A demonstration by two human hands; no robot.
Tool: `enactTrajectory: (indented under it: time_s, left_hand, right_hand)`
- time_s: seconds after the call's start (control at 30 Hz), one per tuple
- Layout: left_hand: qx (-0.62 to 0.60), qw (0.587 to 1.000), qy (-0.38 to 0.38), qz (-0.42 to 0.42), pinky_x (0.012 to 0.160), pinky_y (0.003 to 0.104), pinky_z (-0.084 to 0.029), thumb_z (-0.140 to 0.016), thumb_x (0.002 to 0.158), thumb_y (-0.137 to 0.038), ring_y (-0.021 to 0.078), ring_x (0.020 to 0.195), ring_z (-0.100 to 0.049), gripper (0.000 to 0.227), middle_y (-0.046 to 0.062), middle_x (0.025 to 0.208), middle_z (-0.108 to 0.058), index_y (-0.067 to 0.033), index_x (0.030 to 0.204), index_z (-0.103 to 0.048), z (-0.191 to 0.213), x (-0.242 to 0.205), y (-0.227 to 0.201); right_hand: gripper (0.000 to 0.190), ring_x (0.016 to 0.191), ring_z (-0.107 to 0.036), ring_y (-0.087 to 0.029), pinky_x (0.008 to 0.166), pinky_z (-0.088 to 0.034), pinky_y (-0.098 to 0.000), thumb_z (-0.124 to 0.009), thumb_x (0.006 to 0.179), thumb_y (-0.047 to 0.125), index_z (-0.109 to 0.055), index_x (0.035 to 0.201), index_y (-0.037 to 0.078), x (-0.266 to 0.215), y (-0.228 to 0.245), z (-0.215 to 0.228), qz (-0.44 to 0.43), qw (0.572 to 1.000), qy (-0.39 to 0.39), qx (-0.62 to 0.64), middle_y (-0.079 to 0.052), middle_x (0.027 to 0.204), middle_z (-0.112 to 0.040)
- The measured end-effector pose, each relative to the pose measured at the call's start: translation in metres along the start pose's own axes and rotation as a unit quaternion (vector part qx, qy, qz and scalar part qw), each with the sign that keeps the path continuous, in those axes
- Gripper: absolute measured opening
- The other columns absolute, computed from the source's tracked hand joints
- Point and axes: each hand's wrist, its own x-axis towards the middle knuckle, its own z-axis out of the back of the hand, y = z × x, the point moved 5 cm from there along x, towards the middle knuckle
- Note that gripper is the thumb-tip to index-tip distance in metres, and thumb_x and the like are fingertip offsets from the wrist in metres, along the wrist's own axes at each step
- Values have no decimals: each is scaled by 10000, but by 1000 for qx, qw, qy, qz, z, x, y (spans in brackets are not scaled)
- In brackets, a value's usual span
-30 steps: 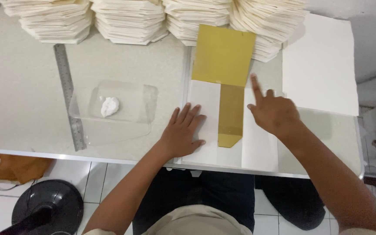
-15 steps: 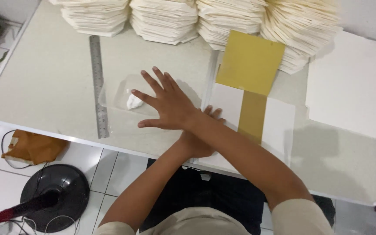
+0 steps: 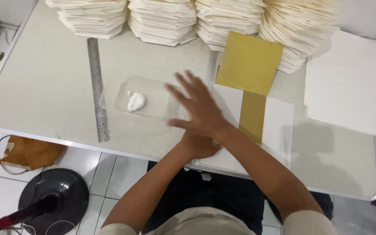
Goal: The person folds a white sheet of paper using a yellow cardboard template as a guide. They align the paper, fold the sides inward, then fold the bottom and top edges to create creases. The process is repeated with a second sheet, and the folded items are placed on a stack.
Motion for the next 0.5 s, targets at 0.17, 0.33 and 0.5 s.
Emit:
enactTrajectory:
  time_s: [0.17,0.33,0.5]
  left_hand:
    - [67,997,-35,-7,1248,563,-61,-362,1004,-545,380,1555,-104,734,158,1662,-239,-96,1578,-266,-52,26,14]
    - [61,997,-36,-24,1242,601,-64,-346,1027,-522,400,1548,-107,680,169,1672,-183,-134,1574,-238,-54,25,13]
    - [42,998,-36,-8,1242,582,-24,-389,1020,-500,388,1550,-101,655,152,1674,-186,-158,1562,-255,-54,26,13]
  right_hand:
    - [777,1487,-246,-494,1220,-203,-583,-494,991,632,-362,1604,173,-100,-74,21,-179,982,-54,-6,-231,1608,-330]
    - [699,1484,-209,-520,1214,-179,-633,-513,1021,545,-397,1569,126,-161,-110,19,-299,953,-49,13,-238,1572,-339]
    - [732,1531,-180,-433,1238,-190,-555,-497,1004,588,-360,1589,169,-154,-115,13,-313,949,19,-43,-194,1617,-269]
